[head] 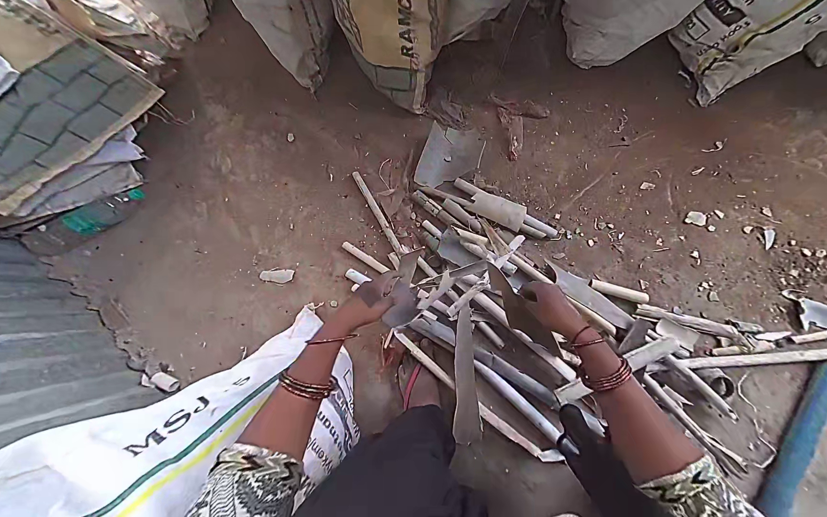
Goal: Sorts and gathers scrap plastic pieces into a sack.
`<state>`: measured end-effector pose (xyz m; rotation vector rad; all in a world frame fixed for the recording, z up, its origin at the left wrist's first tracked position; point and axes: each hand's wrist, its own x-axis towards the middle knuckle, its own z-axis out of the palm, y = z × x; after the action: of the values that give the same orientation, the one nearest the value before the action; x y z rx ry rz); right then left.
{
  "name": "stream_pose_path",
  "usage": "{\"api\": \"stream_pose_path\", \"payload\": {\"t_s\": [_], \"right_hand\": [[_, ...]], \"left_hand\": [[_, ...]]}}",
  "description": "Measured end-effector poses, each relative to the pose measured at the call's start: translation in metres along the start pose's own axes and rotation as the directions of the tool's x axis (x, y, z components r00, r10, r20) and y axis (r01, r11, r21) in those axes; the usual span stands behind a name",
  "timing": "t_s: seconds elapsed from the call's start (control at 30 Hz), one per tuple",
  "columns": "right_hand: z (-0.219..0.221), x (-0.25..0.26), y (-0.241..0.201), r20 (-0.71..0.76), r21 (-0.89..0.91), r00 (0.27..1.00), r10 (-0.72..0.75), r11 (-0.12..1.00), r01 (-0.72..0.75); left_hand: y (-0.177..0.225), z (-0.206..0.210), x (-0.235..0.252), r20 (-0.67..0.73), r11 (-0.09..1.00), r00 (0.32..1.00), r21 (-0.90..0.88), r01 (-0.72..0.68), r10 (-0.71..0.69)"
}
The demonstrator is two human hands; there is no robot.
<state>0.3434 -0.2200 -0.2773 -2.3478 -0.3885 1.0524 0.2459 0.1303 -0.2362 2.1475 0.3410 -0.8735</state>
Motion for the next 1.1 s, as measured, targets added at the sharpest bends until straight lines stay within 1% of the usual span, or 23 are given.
{"api": "stream_pose_path", "payload": {"t_s": [0.07, 0.1, 0.13, 0.2, 0.27, 0.33, 0.4, 0.43, 0.47, 0.53, 0.57, 0.6, 0.67, 0.7, 0.77, 0.8, 0.83, 0.87, 0.9, 0.97, 1.0, 1.03, 1.1], "right_hand": [[-0.009, 0.003, -0.006, -0.007, 0.145, 0.998, -0.068, 0.987, 0.068], [-0.012, 0.004, -0.009, -0.004, 0.176, 0.997, -0.071, 0.982, 0.071], [-0.014, 0.005, -0.010, 0.009, 0.188, 0.999, -0.052, 0.981, 0.049], [-0.010, 0.006, -0.003, 0.049, 0.208, 0.999, -0.020, 0.978, 0.010], [0.005, 0.006, 0.005, 0.119, 0.247, 0.993, -0.015, 0.969, -0.015], [0.034, 0.002, 0.005, 0.202, 0.315, 0.979, 0.017, 0.945, -0.081], [0.077, -0.007, 0.002, 0.217, 0.405, 0.974, 0.066, 0.902, -0.152], [0.098, -0.012, 0.001, 0.207, 0.441, 0.976, 0.074, 0.883, -0.161], [0.117, -0.017, 0.000, 0.194, 0.456, 0.979, 0.067, 0.877, -0.151], [0.149, -0.025, -0.001, 0.128, 0.415, 0.991, 0.038, 0.905, -0.088], [0.161, -0.029, 0.000, 0.082, 0.390, 0.996, 0.034, 0.918, -0.064], [0.169, -0.032, 0.000, 0.040, 0.394, 0.999, 0.031, 0.918, -0.045], [0.175, -0.030, -0.003, -0.006, 0.461, 1.000, 0.018, 0.887, -0.013], [0.176, -0.028, -0.006, -0.004, 0.496, 1.000, 0.003, 0.868, -0.001], [0.184, -0.029, -0.014, 0.027, 0.522, 1.000, 0.011, 0.853, -0.024], [0.191, -0.031, -0.019, 0.028, 0.528, 0.999, 0.046, 0.848, -0.053], [0.197, -0.033, -0.023, 0.046, 0.529, 0.995, 0.085, 0.843, -0.096], [0.203, -0.035, -0.025, 0.076, 0.524, 0.991, 0.114, 0.841, -0.137], [0.209, -0.036, -0.026, 0.092, 0.511, 0.987, 0.130, 0.845, -0.159], [0.206, -0.040, -0.028, 0.055, 0.503, 0.988, 0.147, 0.851, -0.154], [0.199, -0.040, -0.030, -0.005, 0.518, 0.989, 0.145, 0.847, -0.122], [0.186, -0.041, -0.034, -0.080, 0.542, 0.988, 0.131, 0.838, -0.067], [0.145, -0.044, -0.049, -0.254, 0.575, 0.962, 0.096, 0.815, 0.070]], "left_hand": [[-0.009, -0.041, -0.015, 0.135, 0.997, 0.989, 0.048, 0.063, -0.069], [-0.019, -0.055, -0.018, 0.158, 0.993, 0.981, 0.051, 0.109, -0.116], [-0.030, -0.063, -0.018, 0.158, 0.986, 0.974, -0.002, 0.164, -0.162], [-0.052, -0.062, -0.007, 0.067, 0.957, 0.972, -0.173, 0.231, -0.223], [-0.069, -0.035, 0.015, -0.124, 0.927, 0.963, -0.324, 0.190, -0.241], [-0.081, 0.003, 0.040, -0.297, 0.908, 0.910, -0.387, 0.163, -0.290], [-0.075, 0.035, 0.054, -0.337, 0.929, 0.887, -0.301, 0.215, -0.314], [-0.070, 0.047, 0.058, -0.324, 0.933, 0.888, -0.261, 0.248, -0.327], [-0.065, 0.057, 0.060, -0.309, 0.931, 0.886, -0.230, 0.282, -0.345], [-0.056, 0.065, 0.062, -0.303, 0.930, 0.881, -0.168, 0.328, -0.365], [-0.054, 0.066, 0.061, -0.308, 0.937, 0.885, -0.151, 0.316, -0.348], [-0.054, 0.066, 0.061, -0.334, 0.952, 0.893, -0.157, 0.263, -0.302], [-0.057, 0.064, 0.063, -0.436, 0.978, 0.886, -0.190, 0.083, -0.160], [-0.058, 0.062, 0.063, -0.498, 0.982, 0.862, -0.188, 0.000, -0.096], [-0.052, 0.057, 0.054, -0.603, 0.984, 0.797, -0.155, -0.084, -0.027], [-0.045, 0.053, 0.046, -0.651, 0.979, 0.759, -0.172, -0.108, -0.031], [-0.038, 0.049, 0.038, -0.688, 0.958, 0.723, -0.248, -0.145, -0.069], [-0.030, 0.046, 0.029, -0.709, 0.902, 0.693, -0.376, -0.214, -0.131], [-0.021, 0.043, 0.019, -0.704, 0.797, 0.682, -0.521, -0.305, -0.199], [-0.005, 0.040, -0.006, -0.633, 0.479, 0.731, -0.739, -0.473, -0.254], [0.003, 0.039, -0.022, -0.584, 0.325, 0.767, -0.803, -0.499, -0.266], [0.008, 0.039, -0.038, -0.530, 0.192, 0.807, -0.847, -0.495, -0.261], [0.013, 0.042, -0.066, -0.429, -0.022, 0.881, -0.897, -0.442, -0.198]]}}
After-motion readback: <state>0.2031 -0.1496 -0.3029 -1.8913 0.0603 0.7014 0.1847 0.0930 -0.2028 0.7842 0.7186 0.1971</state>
